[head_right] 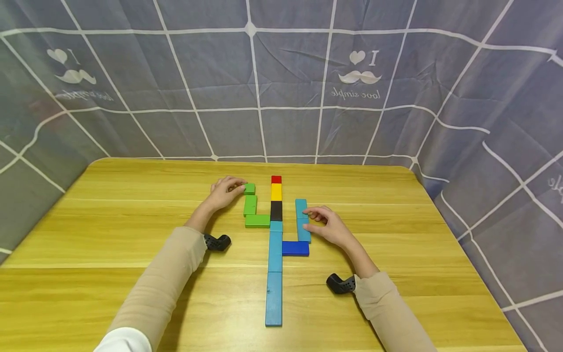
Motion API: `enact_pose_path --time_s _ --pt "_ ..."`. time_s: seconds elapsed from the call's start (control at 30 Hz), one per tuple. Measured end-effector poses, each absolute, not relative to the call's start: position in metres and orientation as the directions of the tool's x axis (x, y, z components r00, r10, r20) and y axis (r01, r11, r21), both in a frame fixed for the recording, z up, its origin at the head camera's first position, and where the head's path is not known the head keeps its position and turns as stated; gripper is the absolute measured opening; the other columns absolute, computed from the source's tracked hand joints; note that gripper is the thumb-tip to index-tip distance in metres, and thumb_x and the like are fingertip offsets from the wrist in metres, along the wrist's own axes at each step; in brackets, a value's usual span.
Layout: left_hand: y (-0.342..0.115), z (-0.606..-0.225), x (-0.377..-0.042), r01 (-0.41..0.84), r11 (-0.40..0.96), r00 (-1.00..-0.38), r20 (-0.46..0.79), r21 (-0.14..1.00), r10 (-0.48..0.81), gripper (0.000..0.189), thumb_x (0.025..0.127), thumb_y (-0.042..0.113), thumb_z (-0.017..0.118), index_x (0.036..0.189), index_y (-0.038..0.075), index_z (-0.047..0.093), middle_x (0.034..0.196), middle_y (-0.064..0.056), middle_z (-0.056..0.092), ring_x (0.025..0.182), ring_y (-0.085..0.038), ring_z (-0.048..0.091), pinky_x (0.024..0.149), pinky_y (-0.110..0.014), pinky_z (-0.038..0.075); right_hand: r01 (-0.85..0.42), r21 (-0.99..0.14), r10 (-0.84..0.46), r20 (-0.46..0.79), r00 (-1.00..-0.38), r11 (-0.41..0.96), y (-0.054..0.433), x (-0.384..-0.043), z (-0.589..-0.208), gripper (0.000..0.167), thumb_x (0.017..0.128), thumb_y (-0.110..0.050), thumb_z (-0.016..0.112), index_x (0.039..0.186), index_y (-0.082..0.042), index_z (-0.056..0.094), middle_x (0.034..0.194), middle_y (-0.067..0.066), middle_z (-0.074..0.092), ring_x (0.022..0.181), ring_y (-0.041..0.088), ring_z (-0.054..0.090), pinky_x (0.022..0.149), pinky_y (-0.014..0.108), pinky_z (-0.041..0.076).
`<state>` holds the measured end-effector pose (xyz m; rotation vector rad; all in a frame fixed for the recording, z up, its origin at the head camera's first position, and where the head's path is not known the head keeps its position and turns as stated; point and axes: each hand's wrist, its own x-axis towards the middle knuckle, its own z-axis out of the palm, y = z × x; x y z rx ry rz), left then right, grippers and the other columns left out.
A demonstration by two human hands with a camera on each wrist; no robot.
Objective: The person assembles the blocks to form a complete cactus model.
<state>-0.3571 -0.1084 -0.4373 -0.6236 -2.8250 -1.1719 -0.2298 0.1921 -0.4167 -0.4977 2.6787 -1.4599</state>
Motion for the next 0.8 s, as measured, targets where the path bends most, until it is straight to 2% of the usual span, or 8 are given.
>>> enact_pose_path --time_s 0.3,0.53,0.8 --pt "-0.105 -0.439 -0.356 0.363 0.637 -0.927 0.193 0.680 0.322 0.029 0.092 0.026 0.054 0.115 0.010 0.062 0.112 -0.010 0.056 0.102 -0.028 0.044 0.096 -0.048 0.016 -0.279 -0.815 -0.309 0.130 -0.942 0.508 0.195 -0.233 -0.423 0.037 0.083 -0.002 0.063 0.118 0.009 0.054 0.103 0.023 0.051 0.091 0.031 0.046 0.079 0.034 0.039" --pt "-0.105 -0.437 -0.354 0.371 0.634 -0.922 0.188 0.678 0.338 0.028 0.092 0.028 0.055 0.113 0.013 0.064 0.108 -0.008 0.056 0.097 -0.027 0.043 0.093 -0.047 0.016 -0.278 -0.814 -0.298 0.136 -0.945 0.510 0.207 -0.246 -0.448 0.039 0.083 -0.015 0.067 0.119 -0.004 0.058 0.103 0.012 0.053 0.091 0.024 0.046 0.078 0.029 0.040" --pt "-0.106 -0.439 -0.355 0.375 0.633 -0.920 0.186 0.677 0.346 0.028 0.091 0.029 0.056 0.113 0.013 0.064 0.108 -0.008 0.055 0.094 -0.027 0.039 0.094 -0.047 0.015 -0.284 -0.812 -0.293 0.146 -0.945 0.510 0.208 -0.247 -0.450 0.039 0.082 -0.016 0.068 0.118 -0.004 0.059 0.102 0.012 0.054 0.090 0.023 0.046 0.078 0.028 0.040"
